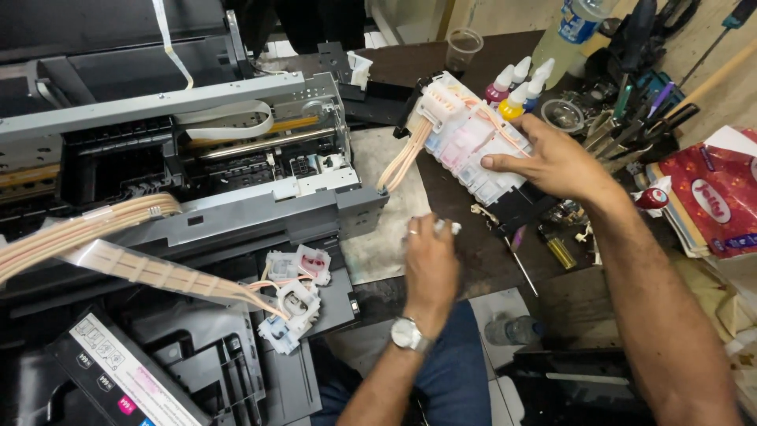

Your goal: Cleaning internal components of a printer using a cloth

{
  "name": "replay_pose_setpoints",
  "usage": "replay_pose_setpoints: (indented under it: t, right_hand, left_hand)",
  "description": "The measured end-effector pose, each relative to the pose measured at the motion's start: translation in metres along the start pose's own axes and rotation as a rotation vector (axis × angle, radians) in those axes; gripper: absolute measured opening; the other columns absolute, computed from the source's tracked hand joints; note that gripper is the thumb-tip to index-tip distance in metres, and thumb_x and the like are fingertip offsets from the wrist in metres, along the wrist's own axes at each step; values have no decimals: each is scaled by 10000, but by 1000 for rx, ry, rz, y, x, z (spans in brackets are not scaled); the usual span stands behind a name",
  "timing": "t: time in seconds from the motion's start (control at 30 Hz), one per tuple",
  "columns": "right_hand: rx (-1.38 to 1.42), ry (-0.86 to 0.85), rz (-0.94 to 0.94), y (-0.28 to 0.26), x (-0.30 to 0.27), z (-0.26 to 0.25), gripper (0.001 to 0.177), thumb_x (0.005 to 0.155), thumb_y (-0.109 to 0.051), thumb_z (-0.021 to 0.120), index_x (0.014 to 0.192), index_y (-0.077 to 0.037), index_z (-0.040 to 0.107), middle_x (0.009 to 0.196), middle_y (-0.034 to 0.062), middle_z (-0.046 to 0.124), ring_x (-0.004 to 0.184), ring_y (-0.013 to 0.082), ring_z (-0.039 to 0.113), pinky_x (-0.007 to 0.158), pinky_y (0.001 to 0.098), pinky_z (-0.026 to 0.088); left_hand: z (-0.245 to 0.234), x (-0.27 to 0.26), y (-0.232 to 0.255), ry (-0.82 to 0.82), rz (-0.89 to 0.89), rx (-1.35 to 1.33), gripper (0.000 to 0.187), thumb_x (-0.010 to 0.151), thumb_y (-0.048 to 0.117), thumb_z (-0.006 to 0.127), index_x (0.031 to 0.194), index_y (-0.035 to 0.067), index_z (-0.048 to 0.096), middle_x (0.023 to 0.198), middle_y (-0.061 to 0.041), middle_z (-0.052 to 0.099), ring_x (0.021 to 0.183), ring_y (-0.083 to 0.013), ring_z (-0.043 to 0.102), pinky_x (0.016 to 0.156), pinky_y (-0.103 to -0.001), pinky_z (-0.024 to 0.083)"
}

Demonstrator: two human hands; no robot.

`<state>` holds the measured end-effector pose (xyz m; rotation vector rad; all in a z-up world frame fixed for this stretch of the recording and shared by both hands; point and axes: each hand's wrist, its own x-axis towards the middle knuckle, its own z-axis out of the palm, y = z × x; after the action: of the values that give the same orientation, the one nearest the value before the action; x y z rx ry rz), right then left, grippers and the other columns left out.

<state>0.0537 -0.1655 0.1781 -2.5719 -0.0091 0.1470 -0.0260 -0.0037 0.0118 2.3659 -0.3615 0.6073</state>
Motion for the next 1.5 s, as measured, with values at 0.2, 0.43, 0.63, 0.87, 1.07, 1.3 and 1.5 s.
replay_pose_setpoints:
  t: [0.2, 0.43, 0.63, 0.87, 1.07, 1.3, 1.5]
  right_hand:
    - [-10, -23, 47, -3, -6, 5, 765, 854, -512, 795, 1398, -24, 568, 1224, 329, 662, 1212, 493, 621, 1020, 584, 474]
    - [-33, -55, 99, -4, -18, 14, 781, 845, -529, 783, 1402, -29, 561, 1218, 324, 675, 1196, 500, 636, 995, 592, 489]
    - [-18, -49, 135, -14, -31, 16, 779, 843, -544, 772, 1406, -49, 563, 1195, 342, 681, 1189, 512, 639, 1009, 595, 486]
    - [-60, -78, 229, -8, -44, 38, 808, 826, -605, 741, 1423, -97, 549, 1231, 349, 676, 1241, 511, 610, 1067, 608, 448]
    - [-98, -61, 235, 8, -39, 48, 849, 831, -648, 727, 1425, -69, 546, 1267, 367, 658, 1284, 528, 578, 1143, 620, 363]
    - [-168, -67, 247, 3, -40, 57, 837, 882, -652, 646, 1448, -62, 469, 1276, 365, 651, 1263, 515, 602, 1078, 612, 445]
    - [-245, -91, 260, -4, -47, 61, 869, 879, -667, 627, 1468, -62, 424, 1276, 346, 658, 1247, 491, 629, 1036, 589, 492]
  left_hand:
    - [4, -2, -32, -131, -64, 78, 211, 878, 3, 614, 981, 94, 775, 1136, -77, 657, 1179, -290, 533, 933, -417, 444]
    - [-18, -5, -23, -80, -210, 194, 203, 797, 49, 692, 976, 100, 773, 1134, -87, 648, 1198, -311, 514, 946, -480, 417]
    - [34, -19, -20, -57, 35, 108, 207, 883, 4, 625, 1045, 47, 748, 1049, -97, 654, 1155, -304, 560, 943, -441, 464]
    - [20, -44, -18, -135, 7, -52, 277, 898, -19, 574, 1130, 29, 717, 1125, -101, 641, 1198, -315, 534, 912, -390, 500]
    - [6, -42, -20, 55, -75, -267, 308, 929, 7, 613, 1229, 31, 682, 1179, -130, 626, 1197, -349, 556, 964, -402, 510]
    - [6, -39, -17, 96, -74, -310, 270, 989, 38, 594, 1245, 43, 682, 1200, -137, 632, 1203, -342, 575, 967, -389, 527]
    - [13, -43, -24, 18, -65, -217, 287, 975, 40, 595, 1248, 43, 680, 1227, -153, 620, 1251, -345, 549, 980, -392, 534]
